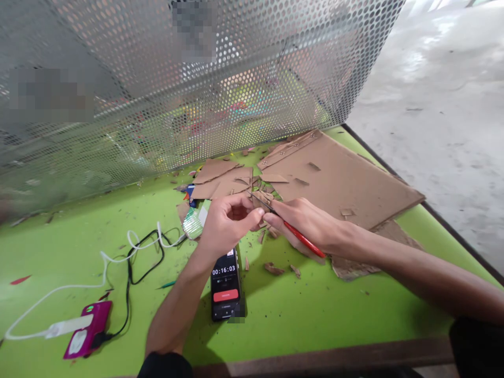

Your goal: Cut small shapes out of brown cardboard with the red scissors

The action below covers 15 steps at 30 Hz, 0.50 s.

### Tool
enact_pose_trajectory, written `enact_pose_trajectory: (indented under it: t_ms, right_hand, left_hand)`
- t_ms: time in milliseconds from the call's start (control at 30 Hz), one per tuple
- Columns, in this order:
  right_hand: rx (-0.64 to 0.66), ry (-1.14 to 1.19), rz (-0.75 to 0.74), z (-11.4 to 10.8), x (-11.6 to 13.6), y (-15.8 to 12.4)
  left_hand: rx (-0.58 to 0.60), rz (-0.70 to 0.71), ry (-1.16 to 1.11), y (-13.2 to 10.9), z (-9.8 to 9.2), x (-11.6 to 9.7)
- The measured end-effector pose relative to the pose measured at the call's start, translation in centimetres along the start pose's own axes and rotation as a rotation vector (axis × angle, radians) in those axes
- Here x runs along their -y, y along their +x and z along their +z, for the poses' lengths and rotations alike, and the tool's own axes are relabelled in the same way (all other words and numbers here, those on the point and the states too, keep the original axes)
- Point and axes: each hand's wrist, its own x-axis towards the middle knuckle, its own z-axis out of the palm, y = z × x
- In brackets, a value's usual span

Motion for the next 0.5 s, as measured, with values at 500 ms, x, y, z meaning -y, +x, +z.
enact_pose_trajectory:
  t_ms: [500]
  right_hand:
    - [0.076,-0.105,0.029,-1.0,1.1,0.0]
  left_hand:
    - [-0.007,0.036,0.110,-0.1,0.1,0.0]
